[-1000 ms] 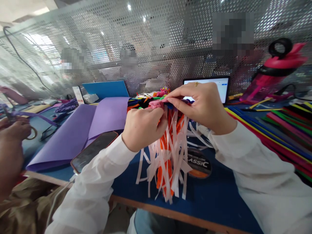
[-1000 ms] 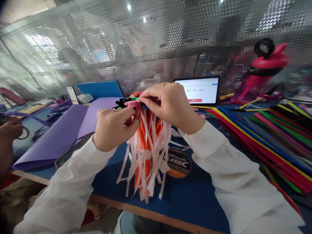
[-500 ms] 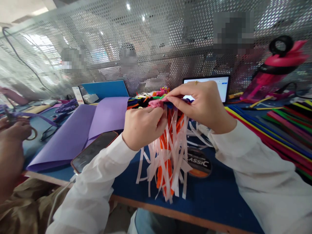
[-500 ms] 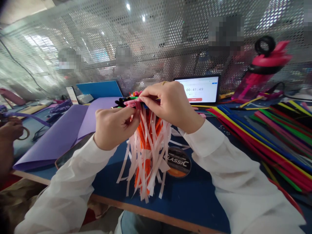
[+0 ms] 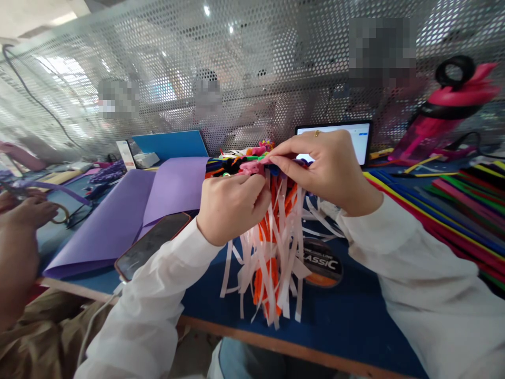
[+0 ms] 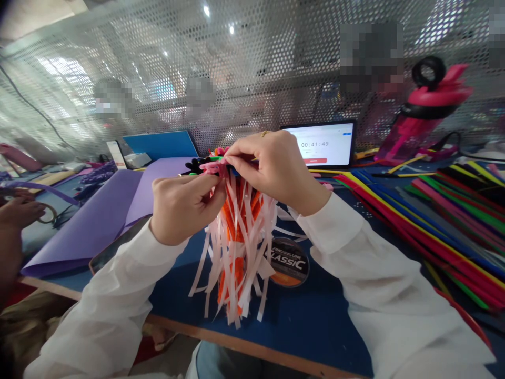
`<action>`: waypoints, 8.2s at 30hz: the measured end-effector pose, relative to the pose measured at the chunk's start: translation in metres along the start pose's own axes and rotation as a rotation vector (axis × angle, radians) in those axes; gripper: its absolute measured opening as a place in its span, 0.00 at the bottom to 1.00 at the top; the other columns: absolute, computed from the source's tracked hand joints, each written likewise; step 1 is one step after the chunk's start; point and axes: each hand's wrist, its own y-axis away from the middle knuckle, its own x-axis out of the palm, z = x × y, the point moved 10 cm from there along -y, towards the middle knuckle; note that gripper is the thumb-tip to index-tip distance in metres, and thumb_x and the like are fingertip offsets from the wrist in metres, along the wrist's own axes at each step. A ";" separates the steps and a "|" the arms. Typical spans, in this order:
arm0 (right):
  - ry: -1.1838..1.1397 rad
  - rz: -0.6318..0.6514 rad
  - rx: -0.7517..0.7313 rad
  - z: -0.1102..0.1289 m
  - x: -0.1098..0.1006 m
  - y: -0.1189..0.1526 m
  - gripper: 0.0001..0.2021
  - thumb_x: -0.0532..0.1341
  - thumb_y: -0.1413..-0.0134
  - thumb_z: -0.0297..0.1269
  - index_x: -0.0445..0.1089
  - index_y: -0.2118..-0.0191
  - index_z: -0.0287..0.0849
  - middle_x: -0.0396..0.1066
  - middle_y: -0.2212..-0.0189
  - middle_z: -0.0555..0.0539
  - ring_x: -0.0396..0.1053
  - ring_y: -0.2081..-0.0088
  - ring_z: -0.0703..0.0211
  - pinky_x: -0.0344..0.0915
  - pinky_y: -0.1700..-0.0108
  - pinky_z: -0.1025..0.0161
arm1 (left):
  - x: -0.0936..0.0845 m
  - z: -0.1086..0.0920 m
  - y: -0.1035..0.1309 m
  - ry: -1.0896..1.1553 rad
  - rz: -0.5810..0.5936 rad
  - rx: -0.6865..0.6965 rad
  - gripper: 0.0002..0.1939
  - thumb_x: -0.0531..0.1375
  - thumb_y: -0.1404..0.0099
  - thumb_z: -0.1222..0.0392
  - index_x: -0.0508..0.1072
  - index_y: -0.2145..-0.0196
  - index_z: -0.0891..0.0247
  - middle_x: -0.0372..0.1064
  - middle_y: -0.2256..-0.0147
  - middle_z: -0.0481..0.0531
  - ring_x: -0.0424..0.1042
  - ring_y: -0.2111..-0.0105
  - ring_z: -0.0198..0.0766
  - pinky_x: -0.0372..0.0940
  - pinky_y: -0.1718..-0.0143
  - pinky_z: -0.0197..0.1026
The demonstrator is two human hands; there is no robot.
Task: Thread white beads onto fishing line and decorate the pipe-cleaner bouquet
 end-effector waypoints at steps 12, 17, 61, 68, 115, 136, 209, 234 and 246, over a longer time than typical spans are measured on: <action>-0.002 -0.011 -0.014 0.001 -0.001 0.000 0.09 0.60 0.38 0.36 0.78 0.65 0.47 0.80 0.66 0.47 0.76 0.63 0.52 0.70 0.59 0.54 | 0.001 0.003 0.000 -0.010 -0.017 0.004 0.18 0.58 0.41 0.66 0.58 0.85 0.63 0.52 0.88 0.42 0.52 0.87 0.27 0.44 0.83 0.36; -0.015 -0.006 -0.003 0.000 -0.001 0.000 0.08 0.61 0.38 0.37 0.78 0.64 0.47 0.80 0.66 0.47 0.76 0.63 0.52 0.70 0.59 0.53 | 0.002 0.002 -0.001 -0.026 -0.006 0.007 0.18 0.58 0.41 0.66 0.58 0.85 0.63 0.53 0.88 0.43 0.52 0.87 0.27 0.43 0.83 0.37; -0.020 -0.002 -0.039 0.003 -0.002 -0.001 0.07 0.62 0.40 0.35 0.80 0.63 0.47 0.81 0.63 0.47 0.77 0.63 0.53 0.71 0.58 0.55 | 0.018 0.017 0.001 -0.011 0.100 -0.115 0.18 0.56 0.37 0.61 0.63 0.84 0.63 0.57 0.88 0.46 0.51 0.86 0.29 0.44 0.80 0.38; -0.030 0.010 -0.024 0.001 -0.001 -0.001 0.08 0.62 0.40 0.36 0.80 0.61 0.45 0.81 0.63 0.47 0.77 0.62 0.55 0.70 0.57 0.57 | 0.018 0.018 0.000 0.051 0.117 -0.124 0.18 0.57 0.37 0.61 0.60 0.84 0.63 0.55 0.87 0.44 0.50 0.85 0.28 0.45 0.80 0.37; -0.200 -0.156 0.035 0.004 -0.021 0.010 0.09 0.62 0.39 0.41 0.72 0.70 0.45 0.74 0.69 0.47 0.70 0.65 0.57 0.68 0.64 0.58 | -0.010 0.014 0.007 0.322 -0.121 -0.166 0.05 0.63 0.38 0.67 0.79 0.63 0.62 0.76 0.68 0.48 0.66 0.79 0.26 0.62 0.76 0.33; -0.445 -0.283 0.192 -0.030 -0.002 0.018 0.13 0.63 0.41 0.50 0.69 0.67 0.45 0.70 0.68 0.49 0.69 0.65 0.60 0.68 0.63 0.62 | 0.056 0.020 0.004 0.395 0.052 -0.230 0.25 0.62 0.39 0.60 0.63 0.45 0.62 0.64 0.46 0.62 0.67 0.45 0.46 0.69 0.53 0.43; 0.198 -0.303 -0.179 -0.003 0.004 0.041 0.02 0.64 0.47 0.34 0.71 0.66 0.43 0.69 0.53 0.40 0.69 0.61 0.54 0.71 0.58 0.52 | 0.024 0.020 -0.016 0.662 -0.007 0.020 0.08 0.61 0.36 0.73 0.78 0.66 0.65 0.80 0.63 0.51 0.79 0.62 0.34 0.72 0.58 0.35; -0.182 -0.193 -0.158 -0.007 -0.009 0.036 0.01 0.65 0.46 0.31 0.73 0.66 0.43 0.72 0.66 0.46 0.70 0.62 0.56 0.67 0.61 0.58 | 0.034 0.024 -0.021 0.750 0.010 0.079 0.06 0.59 0.35 0.73 0.72 0.67 0.65 0.77 0.66 0.53 0.77 0.64 0.35 0.72 0.62 0.36; -0.334 -0.146 -0.023 -0.017 -0.002 0.036 0.04 0.64 0.46 0.30 0.69 0.68 0.46 0.67 0.83 0.58 0.60 0.81 0.66 0.62 0.66 0.58 | 0.034 0.022 -0.025 0.787 0.033 0.167 0.04 0.63 0.35 0.68 0.77 0.63 0.63 0.80 0.66 0.52 0.79 0.65 0.32 0.74 0.62 0.33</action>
